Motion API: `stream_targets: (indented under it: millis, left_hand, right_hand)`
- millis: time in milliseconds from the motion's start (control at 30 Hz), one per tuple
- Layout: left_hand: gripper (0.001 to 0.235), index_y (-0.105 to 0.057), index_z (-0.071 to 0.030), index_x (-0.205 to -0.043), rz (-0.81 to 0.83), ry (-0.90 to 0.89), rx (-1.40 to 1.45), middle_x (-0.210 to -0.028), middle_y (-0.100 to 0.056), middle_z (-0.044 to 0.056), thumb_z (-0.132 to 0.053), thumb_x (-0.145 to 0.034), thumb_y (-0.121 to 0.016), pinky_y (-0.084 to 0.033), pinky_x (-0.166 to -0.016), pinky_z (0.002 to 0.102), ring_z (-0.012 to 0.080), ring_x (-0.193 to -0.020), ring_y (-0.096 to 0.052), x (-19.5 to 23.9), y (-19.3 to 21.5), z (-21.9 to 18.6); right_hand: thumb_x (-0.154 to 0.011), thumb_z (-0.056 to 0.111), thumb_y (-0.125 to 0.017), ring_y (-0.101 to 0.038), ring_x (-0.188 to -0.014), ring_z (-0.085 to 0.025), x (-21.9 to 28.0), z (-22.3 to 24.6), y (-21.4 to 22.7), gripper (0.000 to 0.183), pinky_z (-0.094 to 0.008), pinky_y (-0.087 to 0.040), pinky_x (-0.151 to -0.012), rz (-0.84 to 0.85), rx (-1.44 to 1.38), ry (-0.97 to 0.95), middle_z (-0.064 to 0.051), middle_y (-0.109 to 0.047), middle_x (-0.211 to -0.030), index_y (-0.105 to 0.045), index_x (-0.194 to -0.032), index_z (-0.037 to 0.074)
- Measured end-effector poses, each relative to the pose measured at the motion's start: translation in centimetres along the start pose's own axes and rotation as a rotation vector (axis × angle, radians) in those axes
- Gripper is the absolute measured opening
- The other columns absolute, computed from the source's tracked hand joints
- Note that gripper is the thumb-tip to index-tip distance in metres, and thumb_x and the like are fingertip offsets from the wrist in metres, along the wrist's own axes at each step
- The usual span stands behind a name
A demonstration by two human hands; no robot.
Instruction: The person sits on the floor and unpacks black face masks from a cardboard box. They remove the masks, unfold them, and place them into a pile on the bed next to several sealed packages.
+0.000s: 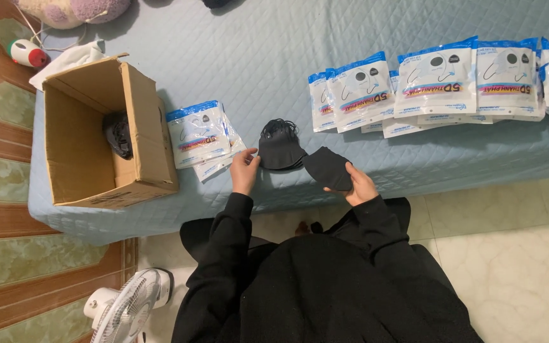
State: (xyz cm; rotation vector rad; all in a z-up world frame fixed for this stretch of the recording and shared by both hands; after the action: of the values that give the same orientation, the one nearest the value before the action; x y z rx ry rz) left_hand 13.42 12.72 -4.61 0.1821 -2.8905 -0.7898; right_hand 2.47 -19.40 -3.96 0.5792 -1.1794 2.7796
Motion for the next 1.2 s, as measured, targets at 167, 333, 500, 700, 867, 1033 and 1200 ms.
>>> stream_targets:
  millis: [167, 333, 500, 700, 867, 1033, 1200]
  left_hand:
    - [0.028, -0.073, -0.01, -0.121, -0.013, -0.198, -0.059, -0.092, -0.065, 0.011, -0.017, -0.094, -0.072, -0.055, -0.08, 0.039, 0.0265, -0.085, -0.064, 2.9, 0.9, -5.6]
    - [0.034, -0.07, -0.011, -0.129, 0.187, -0.233, 0.008, -0.099, -0.07, 0.012, -0.034, -0.105, -0.063, -0.056, -0.082, 0.039, 0.027, -0.093, -0.068, 6.0, -2.7, -7.3]
    - [0.032, -0.072, -0.008, -0.126, 0.288, -0.28, -0.045, -0.092, -0.071, 0.008, -0.025, -0.098, -0.072, -0.056, -0.071, 0.032, 0.0195, -0.079, -0.067, 7.6, -5.1, -7.0]
    - [0.027, -0.072, -0.007, -0.123, 0.265, -0.282, -0.098, -0.09, -0.072, 0.008, -0.016, -0.098, -0.07, -0.055, -0.067, 0.029, 0.017, -0.074, -0.066, 7.7, -5.1, -6.4]
    - [0.022, -0.076, -0.009, -0.117, 0.223, -0.309, -0.116, -0.089, -0.073, 0.007, -0.013, -0.095, -0.073, -0.057, -0.067, 0.028, 0.0205, -0.078, -0.071, 6.3, -3.8, -6.3]
    - [0.02, -0.079, -0.007, -0.112, 0.144, -0.241, 0.198, -0.09, -0.076, 0.013, -0.006, -0.092, -0.076, -0.059, -0.072, 0.031, 0.0234, -0.082, -0.074, 5.1, 0.9, -10.5]
    - [0.024, -0.074, -0.003, -0.121, -0.065, -0.084, 0.673, -0.101, -0.074, 0.01, -0.008, -0.098, -0.071, -0.054, -0.079, 0.023, 0.0114, -0.092, -0.061, 2.9, 3.1, -7.8]
  right_hand:
    - [-0.11, 0.029, -0.046, -0.07, -0.109, -0.038, -0.2, -0.9, -0.8, 0.042, -0.056, -0.062, -0.089, 0.047, -0.002, -0.008, -0.025, -0.067, -0.129, -0.06, -0.134, -0.003]
    - [-0.109, 0.024, -0.051, -0.072, -0.105, -0.04, -0.7, -3.1, -0.7, 0.037, -0.054, -0.064, -0.083, 0.085, -0.032, 0.001, -0.028, -0.069, -0.122, -0.062, -0.129, -0.004]
    - [-0.106, 0.02, -0.06, -0.074, -0.102, -0.035, 0.4, -3.5, -2.7, 0.028, -0.048, -0.063, -0.087, 0.006, 0.035, -0.029, -0.024, -0.074, -0.115, -0.068, -0.118, -0.005]
    - [-0.104, 0.019, -0.065, -0.076, -0.098, -0.031, -1.5, -4.7, -0.9, 0.024, -0.045, -0.064, -0.084, -0.017, 0.152, 0.011, -0.024, -0.074, -0.112, -0.073, -0.113, -0.002]
    - [-0.105, 0.023, -0.065, -0.076, -0.095, -0.027, -2.1, -4.9, 0.9, 0.025, -0.041, -0.063, -0.085, -0.066, 0.203, 0.027, -0.02, -0.076, -0.107, -0.073, -0.109, -0.001]
    - [-0.105, 0.023, -0.067, -0.075, -0.096, -0.026, -2.5, -4.3, 3.8, 0.026, -0.041, -0.061, -0.087, -0.14, 0.207, 0.057, -0.019, -0.076, -0.108, -0.072, -0.11, -0.002]
    - [-0.105, 0.023, -0.067, -0.072, -0.103, -0.029, -0.9, -1.7, 2.8, 0.029, -0.043, -0.057, -0.094, -0.249, 0.135, 0.102, -0.021, -0.074, -0.115, -0.069, -0.116, -0.003]
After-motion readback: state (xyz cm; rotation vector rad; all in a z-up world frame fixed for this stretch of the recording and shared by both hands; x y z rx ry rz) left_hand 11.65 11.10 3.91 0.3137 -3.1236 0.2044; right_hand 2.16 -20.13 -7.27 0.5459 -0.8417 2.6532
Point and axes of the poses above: each hand's wrist, its own x-axis away from the middle knuckle, its own y-axis out of the back of the hand, z = x × y, the point moved 10 cm from there along -x, towards the middle knuckle
